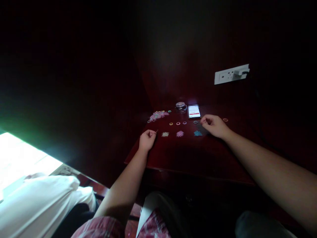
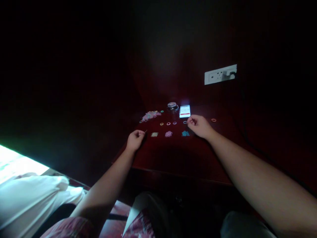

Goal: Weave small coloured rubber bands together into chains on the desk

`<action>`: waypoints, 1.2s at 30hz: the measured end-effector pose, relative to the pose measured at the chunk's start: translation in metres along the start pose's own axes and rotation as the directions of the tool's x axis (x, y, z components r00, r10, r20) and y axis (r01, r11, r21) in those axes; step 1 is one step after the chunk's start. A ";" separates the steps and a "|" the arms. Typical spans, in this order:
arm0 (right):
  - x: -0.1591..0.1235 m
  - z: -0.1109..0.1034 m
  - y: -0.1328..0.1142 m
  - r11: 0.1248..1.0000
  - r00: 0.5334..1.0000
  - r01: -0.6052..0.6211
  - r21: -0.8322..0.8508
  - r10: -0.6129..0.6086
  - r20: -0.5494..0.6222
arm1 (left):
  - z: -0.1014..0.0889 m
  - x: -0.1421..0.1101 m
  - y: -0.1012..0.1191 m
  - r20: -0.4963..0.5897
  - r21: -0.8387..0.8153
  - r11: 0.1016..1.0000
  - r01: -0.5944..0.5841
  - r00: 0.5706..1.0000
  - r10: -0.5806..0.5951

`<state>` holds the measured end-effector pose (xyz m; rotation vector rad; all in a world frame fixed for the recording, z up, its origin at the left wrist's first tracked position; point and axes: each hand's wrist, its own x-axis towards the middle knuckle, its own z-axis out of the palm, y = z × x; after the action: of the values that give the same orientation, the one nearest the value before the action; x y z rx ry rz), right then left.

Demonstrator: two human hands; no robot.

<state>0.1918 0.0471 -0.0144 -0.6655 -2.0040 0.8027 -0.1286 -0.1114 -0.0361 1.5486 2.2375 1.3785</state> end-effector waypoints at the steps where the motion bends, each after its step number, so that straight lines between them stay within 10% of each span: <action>1: 0.000 -0.001 0.001 1.000 1.000 -0.006 -0.008 0.006 -0.013 | 0.002 0.000 0.001 0.016 0.029 0.999 -0.016 1.000 0.016; 10: 0.001 -0.003 0.008 1.000 0.999 -0.010 -0.006 0.010 -0.034 | 0.013 0.005 0.010 0.099 0.254 0.959 -0.123 0.990 0.101; 25: 0.000 -0.001 0.006 1.000 1.000 -0.016 0.010 0.016 -0.016 | 0.014 0.018 -0.009 0.110 0.084 0.995 -0.062 0.993 0.053; 36: 0.000 0.001 -0.005 0.999 1.000 -0.011 0.041 0.011 0.019 | 0.015 0.018 -0.004 0.183 0.141 0.957 -0.255 0.956 0.228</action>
<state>0.1905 0.0433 -0.0114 -0.6480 -1.9974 0.8573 -0.1317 -0.0884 -0.0411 1.9702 2.1660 1.0889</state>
